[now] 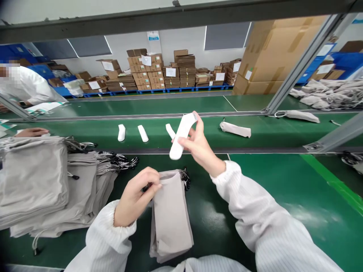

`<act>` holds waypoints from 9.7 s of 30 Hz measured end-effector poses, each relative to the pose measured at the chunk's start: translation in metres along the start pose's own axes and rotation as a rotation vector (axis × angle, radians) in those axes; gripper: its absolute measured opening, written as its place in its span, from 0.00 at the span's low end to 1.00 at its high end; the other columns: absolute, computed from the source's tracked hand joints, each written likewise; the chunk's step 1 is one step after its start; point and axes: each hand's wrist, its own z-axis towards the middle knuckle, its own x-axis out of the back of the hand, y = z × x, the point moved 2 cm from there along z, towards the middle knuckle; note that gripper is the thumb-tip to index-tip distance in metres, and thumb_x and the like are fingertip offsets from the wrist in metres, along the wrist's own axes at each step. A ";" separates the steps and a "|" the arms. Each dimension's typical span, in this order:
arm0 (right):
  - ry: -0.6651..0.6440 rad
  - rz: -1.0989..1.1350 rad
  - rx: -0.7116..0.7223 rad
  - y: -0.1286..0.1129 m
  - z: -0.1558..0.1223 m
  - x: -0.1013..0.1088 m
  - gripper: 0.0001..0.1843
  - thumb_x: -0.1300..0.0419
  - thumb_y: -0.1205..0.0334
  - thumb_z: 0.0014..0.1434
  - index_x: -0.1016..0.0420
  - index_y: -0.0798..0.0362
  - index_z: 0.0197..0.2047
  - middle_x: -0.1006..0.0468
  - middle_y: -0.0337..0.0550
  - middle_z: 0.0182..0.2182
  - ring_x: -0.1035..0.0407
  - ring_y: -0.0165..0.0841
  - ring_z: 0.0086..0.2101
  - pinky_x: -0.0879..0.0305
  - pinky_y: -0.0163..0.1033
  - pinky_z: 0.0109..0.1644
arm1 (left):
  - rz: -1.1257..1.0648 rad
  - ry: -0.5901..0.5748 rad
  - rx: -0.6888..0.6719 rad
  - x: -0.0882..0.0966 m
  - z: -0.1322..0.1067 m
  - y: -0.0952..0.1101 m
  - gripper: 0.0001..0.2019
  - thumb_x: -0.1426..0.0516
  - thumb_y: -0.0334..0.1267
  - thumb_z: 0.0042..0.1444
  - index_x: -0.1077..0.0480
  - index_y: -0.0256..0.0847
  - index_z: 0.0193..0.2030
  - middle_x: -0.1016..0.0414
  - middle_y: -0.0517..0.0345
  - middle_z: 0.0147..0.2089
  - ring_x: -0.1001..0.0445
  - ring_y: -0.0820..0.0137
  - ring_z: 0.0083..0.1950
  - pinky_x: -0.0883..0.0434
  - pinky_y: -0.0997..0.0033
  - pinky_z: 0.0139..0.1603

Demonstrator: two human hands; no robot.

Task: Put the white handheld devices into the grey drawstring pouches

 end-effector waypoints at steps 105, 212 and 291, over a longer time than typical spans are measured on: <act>-0.013 0.150 0.002 -0.022 -0.048 -0.023 0.42 0.34 0.53 0.61 0.56 0.31 0.68 0.35 0.44 0.58 0.25 0.36 0.41 0.22 0.47 0.44 | -0.235 0.135 0.260 -0.014 0.009 0.004 0.09 0.40 0.33 0.60 0.35 0.42 0.30 0.33 0.59 0.37 0.33 0.71 0.39 0.37 0.74 0.39; -0.563 -0.261 -0.303 -0.096 -0.060 0.013 0.21 0.43 0.46 0.67 0.26 0.53 0.29 0.37 0.35 0.21 0.50 0.23 0.19 0.54 0.31 0.22 | -0.581 0.721 0.314 0.023 0.002 -0.016 0.08 0.36 0.40 0.55 0.28 0.41 0.36 0.40 0.66 0.26 0.47 0.80 0.20 0.49 0.79 0.19; -0.370 -0.338 -0.097 -0.022 -0.085 -0.018 0.15 0.41 0.51 0.67 0.29 0.52 0.33 0.32 0.40 0.35 0.39 0.30 0.32 0.43 0.36 0.35 | -0.134 0.016 0.340 0.022 -0.001 -0.019 0.06 0.40 0.37 0.59 0.26 0.40 0.31 0.25 0.53 0.40 0.27 0.64 0.43 0.32 0.65 0.49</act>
